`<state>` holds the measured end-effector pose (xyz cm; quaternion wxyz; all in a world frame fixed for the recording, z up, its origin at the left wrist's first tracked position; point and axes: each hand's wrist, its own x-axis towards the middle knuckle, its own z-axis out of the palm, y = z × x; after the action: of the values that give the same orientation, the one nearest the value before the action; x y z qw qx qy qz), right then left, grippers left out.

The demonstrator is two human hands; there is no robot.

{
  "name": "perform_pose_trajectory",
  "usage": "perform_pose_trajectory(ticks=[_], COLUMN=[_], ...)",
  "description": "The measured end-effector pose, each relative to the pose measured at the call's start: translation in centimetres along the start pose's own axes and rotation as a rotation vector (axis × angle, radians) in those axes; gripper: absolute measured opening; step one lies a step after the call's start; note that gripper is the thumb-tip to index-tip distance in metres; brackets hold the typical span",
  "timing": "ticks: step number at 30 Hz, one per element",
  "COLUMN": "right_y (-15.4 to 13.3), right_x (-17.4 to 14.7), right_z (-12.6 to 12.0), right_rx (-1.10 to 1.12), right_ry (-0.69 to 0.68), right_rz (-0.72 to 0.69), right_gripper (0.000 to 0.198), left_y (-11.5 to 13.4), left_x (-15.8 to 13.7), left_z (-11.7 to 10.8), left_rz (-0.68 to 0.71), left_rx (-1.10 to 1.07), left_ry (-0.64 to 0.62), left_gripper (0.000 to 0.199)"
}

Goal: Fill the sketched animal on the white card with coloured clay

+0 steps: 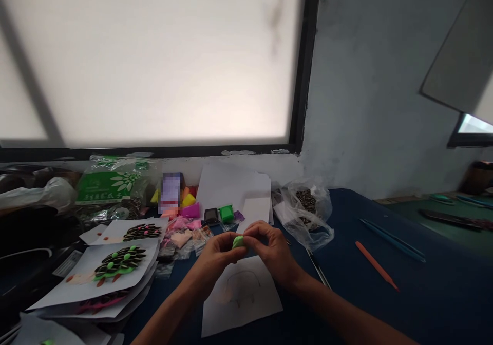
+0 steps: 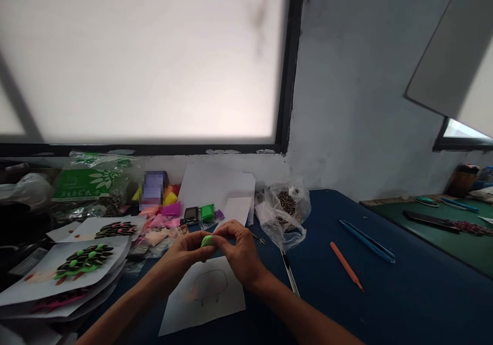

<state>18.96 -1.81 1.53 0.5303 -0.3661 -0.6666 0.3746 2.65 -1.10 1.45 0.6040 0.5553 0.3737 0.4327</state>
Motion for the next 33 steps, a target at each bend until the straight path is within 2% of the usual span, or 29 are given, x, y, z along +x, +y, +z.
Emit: perform_pose_trajectory(ticks=[6, 14, 18, 21, 24, 28, 33], right_y=[-0.1, -0.1, -0.2, -0.2, 0.0, 0.6, 0.8], right_x=[-0.2, -0.1, 0.0, 0.0, 0.0, 0.1, -0.1], right_z=[0.1, 0.2, 0.1, 0.0, 0.0, 0.2, 0.7], right_rx=[-0.004, 0.029, 0.022, 0.025, 0.059, 0.109, 0.084], right_ry=[-0.047, -0.07, -0.075, -0.089, -0.121, -0.155, -0.105], right_rz=[-0.011, 0.042, 0.046, 0.07, 0.1, 0.123, 0.121], right_gripper=[0.018, 0.019, 0.015, 0.018, 0.028, 0.037, 0.033], left_y=[0.2, -0.3, -0.1, 0.1, 0.1, -0.1, 0.0], left_x=[0.0, -0.1, -0.2, -0.3, -0.3, -0.3, -1.6], left_z=[0.0, 0.3, 0.2, 0.2, 0.2, 0.2, -0.2], left_rz=[0.0, 0.038, 0.024, -0.015, -0.06, -0.038, -0.079], left_rx=[0.112, 0.088, 0.028, 0.031, 0.06, 0.02, -0.008], left_ry=[-0.01, 0.054, 0.007, -0.028, -0.001, 0.047, 0.024], left_gripper=[0.043, 0.027, 0.028, 0.029, 0.038, 0.061, 0.063])
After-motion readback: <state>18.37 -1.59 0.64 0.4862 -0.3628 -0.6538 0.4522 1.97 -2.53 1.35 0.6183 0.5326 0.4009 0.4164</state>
